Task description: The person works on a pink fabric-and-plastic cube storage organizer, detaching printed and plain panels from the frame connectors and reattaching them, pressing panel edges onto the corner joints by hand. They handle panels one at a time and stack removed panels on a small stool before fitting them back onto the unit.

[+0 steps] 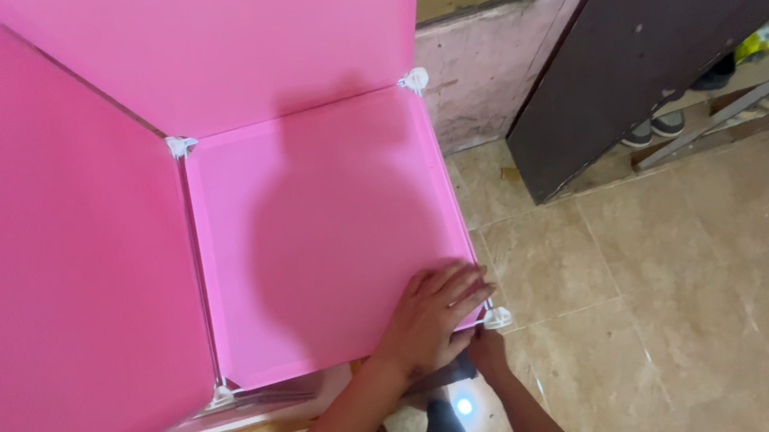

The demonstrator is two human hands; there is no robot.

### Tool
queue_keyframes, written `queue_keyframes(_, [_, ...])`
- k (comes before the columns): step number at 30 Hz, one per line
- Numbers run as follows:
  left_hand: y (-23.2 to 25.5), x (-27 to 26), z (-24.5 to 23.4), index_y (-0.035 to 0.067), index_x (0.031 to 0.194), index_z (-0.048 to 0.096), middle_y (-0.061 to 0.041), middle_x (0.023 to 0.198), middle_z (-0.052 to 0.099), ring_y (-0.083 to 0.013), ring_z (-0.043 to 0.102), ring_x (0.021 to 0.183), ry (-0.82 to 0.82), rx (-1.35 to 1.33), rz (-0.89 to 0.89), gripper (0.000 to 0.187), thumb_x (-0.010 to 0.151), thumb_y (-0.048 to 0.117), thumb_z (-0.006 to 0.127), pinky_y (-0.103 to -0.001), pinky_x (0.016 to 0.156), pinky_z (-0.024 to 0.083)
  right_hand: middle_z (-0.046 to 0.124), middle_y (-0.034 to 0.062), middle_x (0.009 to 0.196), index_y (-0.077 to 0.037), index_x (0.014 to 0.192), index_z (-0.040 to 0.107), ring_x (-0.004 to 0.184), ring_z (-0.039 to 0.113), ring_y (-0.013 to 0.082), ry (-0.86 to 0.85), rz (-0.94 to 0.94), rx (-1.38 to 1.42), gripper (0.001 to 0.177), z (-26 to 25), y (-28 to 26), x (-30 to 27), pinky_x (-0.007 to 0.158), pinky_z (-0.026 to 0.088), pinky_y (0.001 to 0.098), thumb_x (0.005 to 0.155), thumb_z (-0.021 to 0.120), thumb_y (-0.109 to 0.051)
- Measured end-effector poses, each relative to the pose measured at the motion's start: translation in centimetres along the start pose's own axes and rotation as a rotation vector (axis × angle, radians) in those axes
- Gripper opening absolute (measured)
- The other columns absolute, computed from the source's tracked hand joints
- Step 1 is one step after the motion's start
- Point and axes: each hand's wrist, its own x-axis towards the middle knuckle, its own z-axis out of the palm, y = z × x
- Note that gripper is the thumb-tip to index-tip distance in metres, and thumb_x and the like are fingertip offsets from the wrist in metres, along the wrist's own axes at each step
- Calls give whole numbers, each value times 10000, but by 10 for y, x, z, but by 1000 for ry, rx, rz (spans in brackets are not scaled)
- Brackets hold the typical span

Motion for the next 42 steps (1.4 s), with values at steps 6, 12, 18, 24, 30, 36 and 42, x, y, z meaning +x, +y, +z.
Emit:
queue_keyframes(6, [1, 15, 3, 162, 1383, 599, -39, 1611, 416, -275, 181, 1572, -119, -42, -72, 707, 708, 208, 804, -562, 1248, 141, 638, 8, 736, -69, 1163, 628, 539, 484, 63, -81, 35, 1004, 359, -122, -35, -22, 455, 372, 236, 1052, 381, -305])
queue_keyframes(12, [-3, 10, 19, 152, 1430, 562, -32, 1630, 382, -270, 152, 1586, -141, 38, -66, 762, 707, 208, 796, -566, 1261, 109, 599, -4, 632, -85, 1080, 635, 478, 480, 69, -150, -40, 827, 401, -198, -107, -45, 426, 355, 236, 1072, 353, -371])
queue_keyframes(18, [-1, 4, 38, 95, 1476, 512, -77, 1627, 356, -280, 149, 1544, -31, 221, -3, 796, 736, 203, 784, -592, 1209, 118, 608, 44, 616, -46, 951, 493, 509, 555, 119, 127, -223, 541, 294, -196, -135, -55, 464, 428, 311, 991, 596, -318])
queue_keyframes(24, [5, -11, 39, 131, 1163, 630, -45, 1668, 392, -241, 266, 1585, -13, 156, -72, 335, 862, 222, 744, -583, 1276, 167, 567, 54, 608, -47, 904, 460, 517, 511, 136, 128, -296, 593, 297, -193, -129, -54, 457, 406, 342, 1026, 580, -289])
queue_keyframes(30, [24, -26, 41, 118, 1195, 691, -53, 1564, 477, -302, 307, 1531, 194, 102, -74, 358, 854, 202, 758, -611, 1226, 170, 472, 10, 516, -77, 914, 440, 426, 424, 93, -57, -134, 743, 284, -196, -122, -52, 398, 347, 295, 1071, 462, -313])
queue_keyframes(36, [29, -28, 46, 105, 1204, 686, -44, 1533, 504, -283, 324, 1538, 224, 90, -111, 323, 918, 250, 722, -575, 1252, 194, 471, -5, 552, -80, 936, 487, 441, 403, 80, -38, -121, 817, 255, -196, -129, -59, 397, 324, 289, 1062, 487, -301])
queue_keyframes(42, [22, -27, 50, 63, 1320, 591, -107, 1539, 470, -317, 326, 1501, 145, 99, -95, 429, 924, 196, 691, -589, 1219, 167, 539, 83, 568, -91, 1016, 506, 489, 497, 155, 106, -172, 576, 223, -197, -132, -63, 483, 401, 347, 1026, 523, -314])
